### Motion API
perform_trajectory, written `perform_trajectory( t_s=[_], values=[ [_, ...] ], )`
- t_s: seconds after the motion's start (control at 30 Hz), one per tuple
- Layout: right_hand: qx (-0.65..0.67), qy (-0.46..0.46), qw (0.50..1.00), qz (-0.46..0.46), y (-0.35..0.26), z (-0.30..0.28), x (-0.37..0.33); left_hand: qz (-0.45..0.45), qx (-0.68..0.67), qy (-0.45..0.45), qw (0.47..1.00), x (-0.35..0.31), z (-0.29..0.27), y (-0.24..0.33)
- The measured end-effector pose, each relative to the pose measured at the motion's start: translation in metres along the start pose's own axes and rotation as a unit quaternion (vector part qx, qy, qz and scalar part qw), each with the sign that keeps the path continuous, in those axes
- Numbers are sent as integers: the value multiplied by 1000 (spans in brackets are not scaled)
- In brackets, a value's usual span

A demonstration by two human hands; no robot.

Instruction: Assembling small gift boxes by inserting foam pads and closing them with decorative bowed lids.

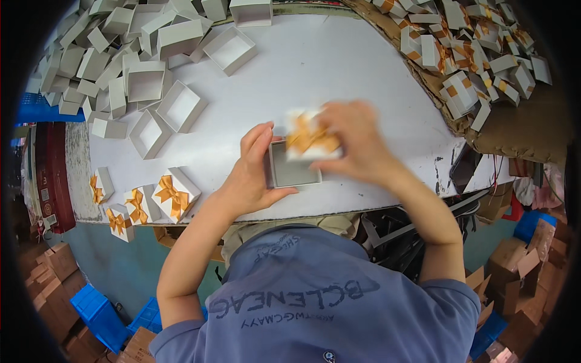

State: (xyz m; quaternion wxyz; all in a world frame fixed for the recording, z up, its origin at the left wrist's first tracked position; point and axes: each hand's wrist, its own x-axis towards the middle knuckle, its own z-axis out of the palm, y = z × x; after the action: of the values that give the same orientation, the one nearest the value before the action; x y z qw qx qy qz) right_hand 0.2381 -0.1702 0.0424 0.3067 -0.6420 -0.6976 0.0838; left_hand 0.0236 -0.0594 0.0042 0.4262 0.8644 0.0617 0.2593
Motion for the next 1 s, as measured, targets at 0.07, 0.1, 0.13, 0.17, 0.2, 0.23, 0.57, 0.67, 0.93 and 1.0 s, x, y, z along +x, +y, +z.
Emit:
perform_trajectory(
  t_s=[0.07, 0.1, 0.13, 0.17, 0.2, 0.23, 0.57, 0.67, 0.93, 1.0],
  values=[
    [48, -20, 999, -15, -15, 13, -4, 8, 13, 0, 1000, 10, 1, -4],
    [13, -32, 999, -38, -22, 10, -6, 10, 28, 2, 1000, 14, 0, -3],
    [-22, -44, 997, -58, -27, 9, -8, 12, 30, 3, 999, 16, 1, -1],
    [-23, -43, 997, -62, -28, 11, -10, -7, 76, -39, 996, 17, 1, 2],
    [-50, -37, 996, -66, -28, 14, -15, -23, 121, -82, 989, 18, -1, 8],
    [-79, -30, 994, -71, -25, 18, -20, -17, 123, -79, 989, 20, -3, 12],
    [-99, -105, 977, -160, 20, -4, 65, -213, 391, -109, 889, -23, -54, 43],
    [-127, 52, 979, -149, 65, -29, 169, -299, 382, -11, 874, -78, -84, 51],
    [-281, 182, 940, -72, 122, 45, 358, -440, 424, 152, 777, -106, -107, 62],
    [-397, 103, 912, 6, 124, 55, 366, -315, 396, 175, 845, -74, -104, 49]
  ],
)
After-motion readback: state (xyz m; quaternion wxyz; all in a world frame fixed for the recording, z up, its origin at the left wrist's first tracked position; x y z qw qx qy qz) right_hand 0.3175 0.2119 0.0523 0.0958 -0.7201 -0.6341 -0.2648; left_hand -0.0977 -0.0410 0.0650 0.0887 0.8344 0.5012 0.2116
